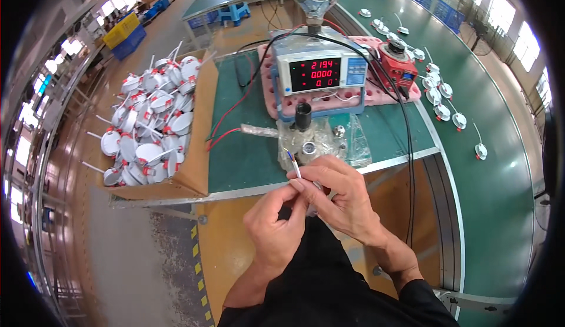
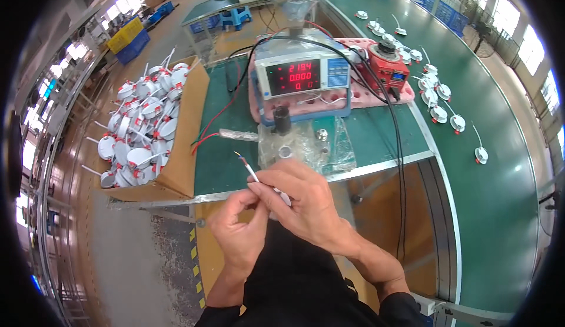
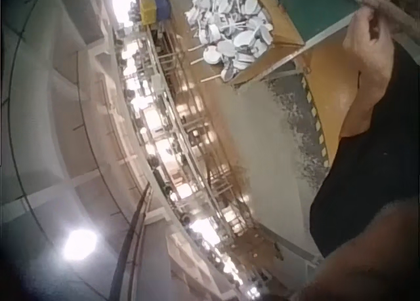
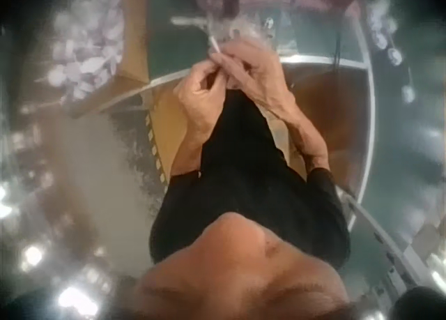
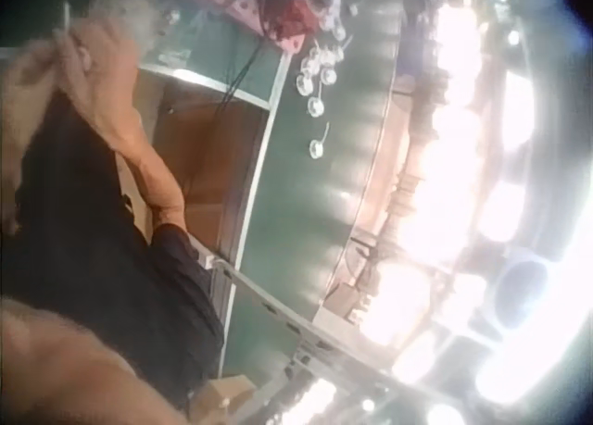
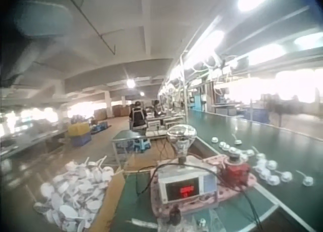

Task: The person takes light fixtures from a box one by one, touches their wires to an electrical testing terminal to illuminate them, and places the tested fixtures onto the worktable.

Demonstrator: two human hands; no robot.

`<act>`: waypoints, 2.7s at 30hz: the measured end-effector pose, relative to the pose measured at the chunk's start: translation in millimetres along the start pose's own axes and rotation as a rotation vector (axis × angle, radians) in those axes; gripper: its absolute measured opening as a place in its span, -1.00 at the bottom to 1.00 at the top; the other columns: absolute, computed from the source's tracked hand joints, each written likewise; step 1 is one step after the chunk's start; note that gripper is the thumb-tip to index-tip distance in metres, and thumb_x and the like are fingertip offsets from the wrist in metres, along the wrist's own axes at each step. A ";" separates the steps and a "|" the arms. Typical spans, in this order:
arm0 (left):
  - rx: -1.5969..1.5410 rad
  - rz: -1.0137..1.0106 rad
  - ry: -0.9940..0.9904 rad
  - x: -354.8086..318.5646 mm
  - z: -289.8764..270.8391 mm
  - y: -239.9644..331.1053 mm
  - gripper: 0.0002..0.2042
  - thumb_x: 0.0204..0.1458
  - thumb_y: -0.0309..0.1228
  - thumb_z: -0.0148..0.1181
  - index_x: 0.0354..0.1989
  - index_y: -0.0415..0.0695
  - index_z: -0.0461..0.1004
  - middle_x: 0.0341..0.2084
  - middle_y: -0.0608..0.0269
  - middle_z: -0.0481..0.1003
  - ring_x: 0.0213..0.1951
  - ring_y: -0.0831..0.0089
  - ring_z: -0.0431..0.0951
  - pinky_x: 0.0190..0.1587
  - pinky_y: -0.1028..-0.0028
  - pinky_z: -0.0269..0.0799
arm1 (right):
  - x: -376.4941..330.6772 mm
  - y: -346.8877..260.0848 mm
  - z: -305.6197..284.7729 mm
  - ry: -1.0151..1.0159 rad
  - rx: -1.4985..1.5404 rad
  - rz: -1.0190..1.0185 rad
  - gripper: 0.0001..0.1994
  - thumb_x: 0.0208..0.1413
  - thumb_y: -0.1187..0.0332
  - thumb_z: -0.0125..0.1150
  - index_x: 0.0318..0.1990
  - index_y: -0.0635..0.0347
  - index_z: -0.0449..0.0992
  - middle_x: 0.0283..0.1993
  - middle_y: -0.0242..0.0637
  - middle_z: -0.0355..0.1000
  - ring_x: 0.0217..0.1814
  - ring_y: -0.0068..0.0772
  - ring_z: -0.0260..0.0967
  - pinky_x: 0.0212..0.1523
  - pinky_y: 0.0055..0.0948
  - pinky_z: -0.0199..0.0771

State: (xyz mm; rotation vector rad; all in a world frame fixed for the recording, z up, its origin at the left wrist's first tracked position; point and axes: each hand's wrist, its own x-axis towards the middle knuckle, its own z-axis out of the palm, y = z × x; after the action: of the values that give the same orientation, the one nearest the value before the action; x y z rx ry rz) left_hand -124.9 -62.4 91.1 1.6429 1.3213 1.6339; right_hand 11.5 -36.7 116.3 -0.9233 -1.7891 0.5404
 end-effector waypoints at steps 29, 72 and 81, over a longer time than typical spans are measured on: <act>-1.023 -0.811 -0.833 -24.0 41.4 -57.0 -0.45 0.19 -0.38 0.20 0.31 -0.28 0.18 0.15 0.12 0.41 0.02 0.38 0.54 0.02 0.35 0.55 | -38.2 42.7 -49.9 0.234 0.665 0.750 -0.73 0.36 0.23 0.04 -0.15 0.28 0.53 -0.60 -0.45 0.40 -0.65 -0.76 0.22 -0.61 -0.68 0.15; -1.461 -1.070 -0.933 -19.8 139.1 -84.0 -0.45 0.10 -0.55 0.19 0.30 -0.13 0.20 0.10 0.11 0.39 0.13 0.11 0.47 0.19 0.06 0.47 | 0.4 141.9 -77.3 -0.238 -0.029 0.836 -0.76 0.02 0.36 0.17 -0.60 0.33 0.46 -0.63 -0.24 0.46 -0.67 -0.56 0.35 -0.70 -0.50 0.31; -1.332 -1.024 -0.977 -15.1 135.3 -78.4 -0.48 0.12 -0.51 0.13 0.29 -0.20 0.23 0.12 0.02 0.43 0.13 0.03 0.51 0.17 0.14 0.49 | -4.0 148.1 -76.8 -0.201 -0.023 0.799 -0.77 0.02 0.36 0.18 -0.59 0.32 0.46 -0.66 -0.28 0.43 -0.62 -0.59 0.39 -0.61 -0.57 0.39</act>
State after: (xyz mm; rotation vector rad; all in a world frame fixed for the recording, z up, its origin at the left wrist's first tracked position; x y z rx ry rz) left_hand -18.5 -2.4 -7.6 0.4962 0.2000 0.5276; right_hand 133.4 45.9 37.8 -1.6524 -1.5474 1.1421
